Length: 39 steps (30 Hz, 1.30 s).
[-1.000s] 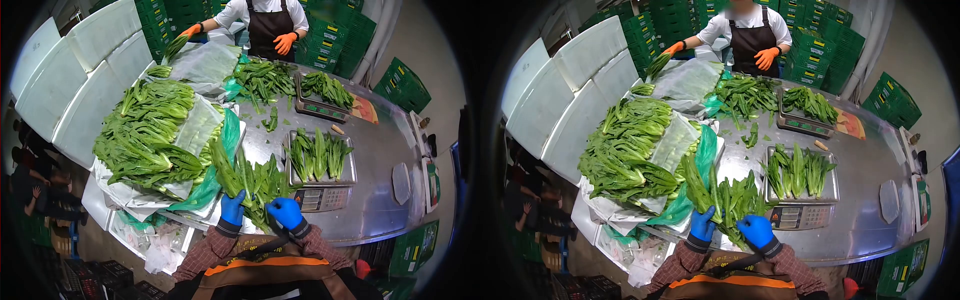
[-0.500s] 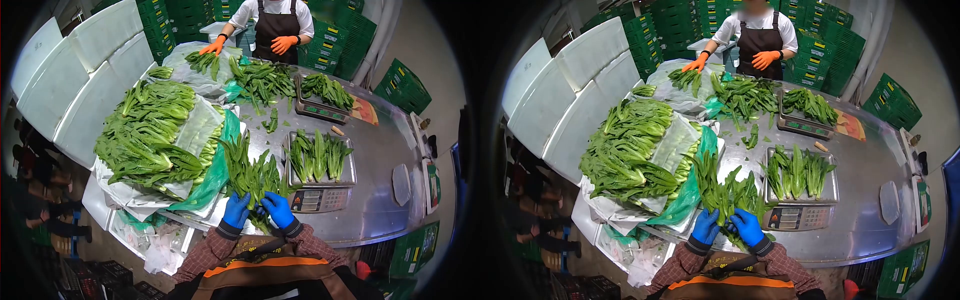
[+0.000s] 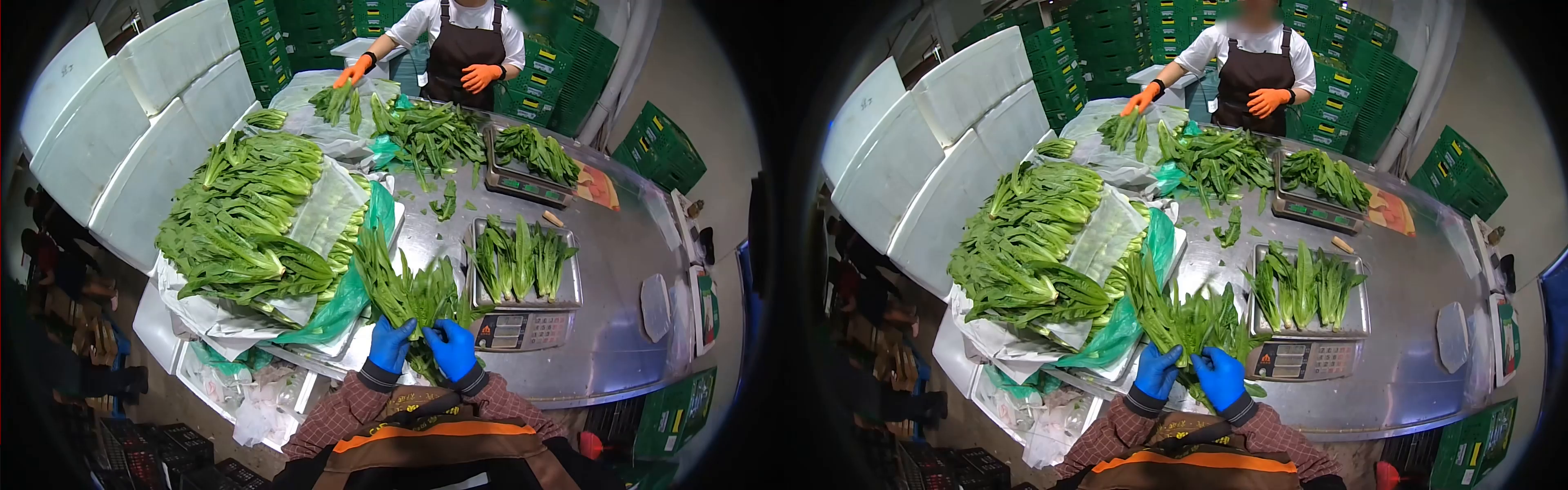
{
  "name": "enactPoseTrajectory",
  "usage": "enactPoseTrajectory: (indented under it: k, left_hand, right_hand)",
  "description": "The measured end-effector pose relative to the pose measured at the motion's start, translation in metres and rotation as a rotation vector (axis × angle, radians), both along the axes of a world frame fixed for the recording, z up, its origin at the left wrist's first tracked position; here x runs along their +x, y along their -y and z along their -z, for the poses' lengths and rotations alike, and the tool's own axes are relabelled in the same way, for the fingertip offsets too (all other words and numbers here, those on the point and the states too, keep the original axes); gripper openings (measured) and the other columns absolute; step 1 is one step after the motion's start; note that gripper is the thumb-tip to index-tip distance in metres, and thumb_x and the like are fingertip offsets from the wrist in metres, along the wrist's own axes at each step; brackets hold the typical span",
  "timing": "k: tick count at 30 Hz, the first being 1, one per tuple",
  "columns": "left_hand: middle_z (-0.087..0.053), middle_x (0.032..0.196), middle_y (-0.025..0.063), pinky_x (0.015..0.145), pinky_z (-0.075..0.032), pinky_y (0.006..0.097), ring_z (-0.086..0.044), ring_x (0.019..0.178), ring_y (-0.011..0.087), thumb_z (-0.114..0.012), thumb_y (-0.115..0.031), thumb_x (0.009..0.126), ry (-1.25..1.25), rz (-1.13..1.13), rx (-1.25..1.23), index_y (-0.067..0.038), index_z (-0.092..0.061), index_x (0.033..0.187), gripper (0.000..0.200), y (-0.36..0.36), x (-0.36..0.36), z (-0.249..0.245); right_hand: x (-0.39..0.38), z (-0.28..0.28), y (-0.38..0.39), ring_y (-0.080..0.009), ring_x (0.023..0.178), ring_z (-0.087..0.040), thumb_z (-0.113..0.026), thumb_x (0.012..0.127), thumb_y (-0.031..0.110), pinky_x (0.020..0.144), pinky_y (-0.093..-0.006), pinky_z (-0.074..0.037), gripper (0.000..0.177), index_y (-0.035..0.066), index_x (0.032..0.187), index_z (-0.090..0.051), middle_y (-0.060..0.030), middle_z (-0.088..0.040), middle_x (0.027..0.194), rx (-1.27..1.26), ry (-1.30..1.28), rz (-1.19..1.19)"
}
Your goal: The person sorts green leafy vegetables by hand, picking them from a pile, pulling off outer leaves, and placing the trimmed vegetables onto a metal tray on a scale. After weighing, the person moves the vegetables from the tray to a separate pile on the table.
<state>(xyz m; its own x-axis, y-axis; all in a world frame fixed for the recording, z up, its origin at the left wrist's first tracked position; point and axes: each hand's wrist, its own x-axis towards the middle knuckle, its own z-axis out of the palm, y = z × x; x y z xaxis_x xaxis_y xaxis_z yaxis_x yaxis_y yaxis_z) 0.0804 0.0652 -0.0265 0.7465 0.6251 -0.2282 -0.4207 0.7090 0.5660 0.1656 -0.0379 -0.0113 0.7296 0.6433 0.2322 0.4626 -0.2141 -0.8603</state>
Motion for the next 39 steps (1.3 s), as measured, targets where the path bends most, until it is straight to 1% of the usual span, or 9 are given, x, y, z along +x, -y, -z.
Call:
enactPoseTrajectory:
  k: [8, 11, 12, 15, 20, 26, 35, 37, 39]
  left_hand:
    - [-0.053, 0.116, 0.0156, 0.09, -0.047, 0.0396, -0.056, 0.103, 0.027, -0.051, 0.007, 0.084, -0.088, -0.089, 0.027, 0.001, -0.036, 0.126, 0.045, -0.013, -0.001, 0.006]
    - [-0.049, 0.119, 0.017, 0.089, -0.049, 0.0403, -0.054, 0.106, 0.0283, -0.05, 0.004, 0.085, -0.07, -0.108, 0.132, 0.0, -0.031, 0.13, 0.049, -0.016, -0.002, 0.016]
    - [-0.049, 0.12, 0.0166, 0.089, -0.048, 0.04, -0.054, 0.106, 0.0281, -0.05, 0.003, 0.085, -0.052, -0.095, 0.159, -0.001, -0.03, 0.13, 0.05, -0.013, -0.001, 0.011]
    - [-0.045, 0.124, 0.0142, 0.094, -0.044, 0.0378, -0.05, 0.112, 0.0265, -0.052, -0.003, 0.087, -0.007, -0.033, 0.171, -0.002, -0.029, 0.131, 0.05, -0.005, 0.0, 0.011]
    - [-0.043, 0.128, 0.0141, 0.097, -0.04, 0.0373, -0.046, 0.117, 0.0263, -0.052, -0.007, 0.089, 0.095, 0.088, 0.109, -0.003, -0.025, 0.134, 0.053, -0.001, 0.005, 0.002]
    - [-0.041, 0.13, 0.0159, 0.1, -0.038, 0.0406, -0.045, 0.118, 0.0285, -0.049, -0.007, 0.09, 0.183, 0.166, -0.003, -0.002, -0.024, 0.135, 0.053, -0.004, -0.003, 0.005]
    - [-0.045, 0.127, 0.0163, 0.099, -0.039, 0.0419, -0.049, 0.113, 0.0294, -0.05, -0.007, 0.089, 0.165, 0.04, -0.075, 0.0, -0.029, 0.133, 0.049, -0.014, 0.0, 0.024]
    - [-0.048, 0.124, 0.0159, 0.096, -0.041, 0.0412, -0.052, 0.109, 0.0293, -0.051, -0.006, 0.089, 0.004, 0.034, 0.101, 0.0, -0.029, 0.132, 0.049, -0.015, -0.004, 0.018]
    - [-0.053, 0.117, 0.0145, 0.089, -0.044, 0.0318, -0.056, 0.101, 0.0227, -0.051, -0.004, 0.089, -0.19, -0.056, 0.344, 0.002, -0.039, 0.126, 0.04, -0.008, 0.001, 0.02]
  right_hand:
    - [-0.007, -0.02, 0.02, -0.0227, 0.052, -0.059, -0.069, 0.075, 0.014, 0.049, -0.0308, -0.044, 0.016, -0.001, 0.075, -0.062, -0.0135, -0.058, 0.059, 0.128, -0.053, 0.054]
    - [0.028, 0.019, 0.027, -0.0275, 0.054, -0.059, -0.068, 0.076, 0.015, 0.049, -0.0323, -0.045, 0.015, 0.001, 0.077, -0.063, -0.0152, -0.058, 0.061, -0.441, 0.235, -0.222]
    - [0.027, 0.019, 0.028, -0.0308, 0.06, -0.06, -0.068, 0.076, 0.015, 0.052, -0.0338, -0.046, 0.017, 0.002, 0.085, -0.065, -0.0158, -0.06, 0.067, -0.425, 0.311, -0.207]
    - [0.013, -0.035, 0.006, -0.0232, 0.057, -0.059, -0.067, 0.077, 0.013, 0.053, -0.0283, -0.045, 0.021, 0.004, 0.096, -0.066, -0.0131, -0.059, 0.069, -0.005, 0.115, -0.216]
    - [0.014, -0.021, -0.011, -0.0167, 0.061, -0.058, -0.068, 0.076, 0.011, 0.057, -0.0259, -0.046, 0.026, 0.0, 0.099, -0.063, -0.0119, -0.061, 0.075, -0.054, 0.033, -0.185]
    - [0.011, 0.005, -0.007, -0.0105, 0.059, -0.056, -0.07, 0.075, 0.011, 0.054, -0.0246, -0.045, 0.017, -0.001, 0.086, -0.064, -0.0078, -0.06, 0.066, 0.036, -0.542, -0.163]
    - [-0.004, -0.008, 0.015, -0.0107, 0.059, -0.056, -0.069, 0.075, 0.006, 0.056, -0.0238, -0.044, 0.013, -0.002, 0.081, -0.061, -0.0063, -0.059, 0.066, 0.19, -0.126, -0.006]
    - [0.019, 0.02, 0.023, -0.0148, 0.057, -0.057, -0.07, 0.074, 0.012, 0.056, -0.0268, -0.046, 0.019, -0.001, 0.086, -0.064, -0.0095, -0.06, 0.067, -0.148, -0.11, -0.017]
    - [0.03, 0.042, 0.032, -0.0156, 0.061, -0.057, -0.072, 0.073, 0.017, 0.058, -0.028, -0.047, 0.032, 0.0, 0.099, -0.062, -0.0102, -0.061, 0.073, -0.425, 0.257, -0.169]
